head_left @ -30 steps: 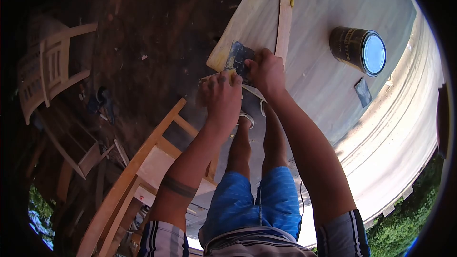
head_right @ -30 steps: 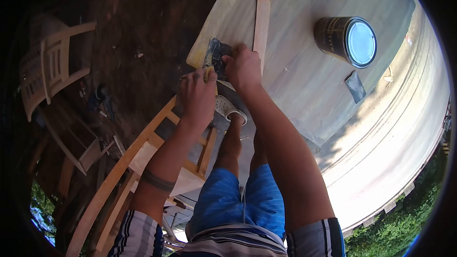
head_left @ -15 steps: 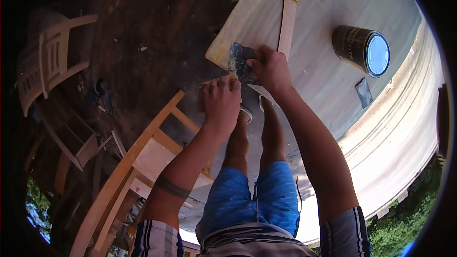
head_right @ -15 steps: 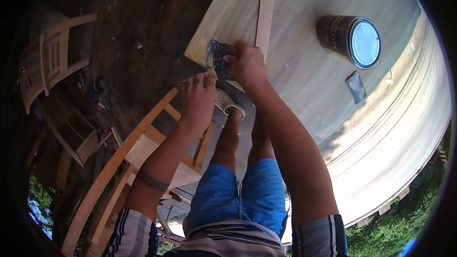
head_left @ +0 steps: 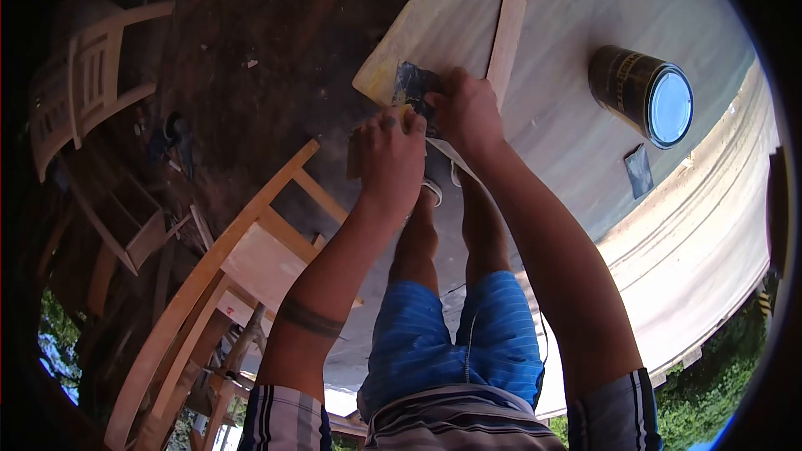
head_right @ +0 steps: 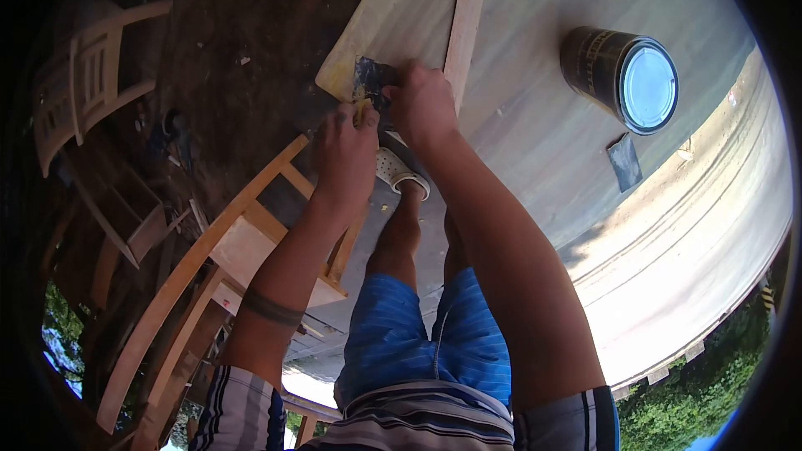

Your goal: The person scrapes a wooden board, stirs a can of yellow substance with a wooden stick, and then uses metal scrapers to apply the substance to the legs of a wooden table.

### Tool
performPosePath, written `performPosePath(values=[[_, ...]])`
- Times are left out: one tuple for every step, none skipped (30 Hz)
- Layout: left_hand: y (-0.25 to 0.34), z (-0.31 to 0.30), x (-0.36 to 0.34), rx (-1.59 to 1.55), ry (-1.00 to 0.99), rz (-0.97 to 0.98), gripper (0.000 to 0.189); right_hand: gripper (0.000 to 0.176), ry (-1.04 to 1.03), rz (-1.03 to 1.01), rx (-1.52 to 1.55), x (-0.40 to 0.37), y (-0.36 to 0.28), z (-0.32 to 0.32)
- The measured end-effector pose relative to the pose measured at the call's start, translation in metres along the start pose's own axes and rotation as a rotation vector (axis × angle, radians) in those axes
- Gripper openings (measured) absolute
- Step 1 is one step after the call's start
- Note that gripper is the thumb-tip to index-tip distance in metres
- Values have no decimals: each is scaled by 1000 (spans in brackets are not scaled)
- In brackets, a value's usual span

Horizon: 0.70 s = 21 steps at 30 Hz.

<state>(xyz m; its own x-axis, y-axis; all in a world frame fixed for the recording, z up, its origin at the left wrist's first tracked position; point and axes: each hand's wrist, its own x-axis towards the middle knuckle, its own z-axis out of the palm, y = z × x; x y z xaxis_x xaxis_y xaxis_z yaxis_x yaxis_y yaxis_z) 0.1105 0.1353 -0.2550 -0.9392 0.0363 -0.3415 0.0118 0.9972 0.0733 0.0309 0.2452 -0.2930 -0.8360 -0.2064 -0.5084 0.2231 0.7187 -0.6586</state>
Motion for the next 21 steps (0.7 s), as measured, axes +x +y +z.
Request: performPosePath(values=[[0,2,-4,-13,-11,-13,32,27,2,-9,4,1,0,0],[0,6,-12,-26,-22,-23,32,26,-17,6,-13,2,0,0],[2,2,-13,-37,-34,-28,32,26,-33,24,-28,1,-2,-2],[3,1,-7,-40,-24,-31,32,25,-49,43,-41,0,-4,-3],[4,1,1,-42,-18,-34,31,25,-36,33,-52,0,-6,-4],[4,-2,3,-41,-17,-39,31,24,-27,26,-59,0,-6,-4],[3,-1,-2,-30,-48,-31,31,24,-15,19,-66,-2,-6,-3],[2,-1,-4,-22,-69,-25,31,24,-13,10,-53,-4,-5,-2],[1,0,-4,-11,-81,-22,31,24,-8,-8,-40,-4,-3,-1],[1,0,-5,-6,-80,-29,30,24,2,-24,-26,-2,0,0],[1,1,-7,1,-77,-31,29,25,35,-53,-14,0,2,2],[3,0,-10,2,-87,-37,28,26,57,-75,-4,-2,5,4],[3,1,-5,5,-50,-36,28,27,74,-103,3,-3,6,7],[2,3,7,7,-19,-30,28,26,48,-85,-5,-3,8,9],[4,3,12,6,7,-20,28,26,20,-61,-14,-3,6,6],[5,3,4,-7,-22,-32,28,26,-9,-44,-23,-3,4,3],[4,2,-8,-18,-48,-48,28,26,-20,-44,-29,-5,3,3],[4,-2,-10,-27,-68,-58,28,25,-24,-46,-33,-6,2,2],[4,-3,-3,-24,-39,-52,28,25,-23,-50,-39,-3,1,0],[5,-3,5,-24,-8,-52,28,25,-3,-62,-32,3,1,-1],[6,-3,5,-28,5,-58,28,25,0,-64,-25,2,2,-1]])
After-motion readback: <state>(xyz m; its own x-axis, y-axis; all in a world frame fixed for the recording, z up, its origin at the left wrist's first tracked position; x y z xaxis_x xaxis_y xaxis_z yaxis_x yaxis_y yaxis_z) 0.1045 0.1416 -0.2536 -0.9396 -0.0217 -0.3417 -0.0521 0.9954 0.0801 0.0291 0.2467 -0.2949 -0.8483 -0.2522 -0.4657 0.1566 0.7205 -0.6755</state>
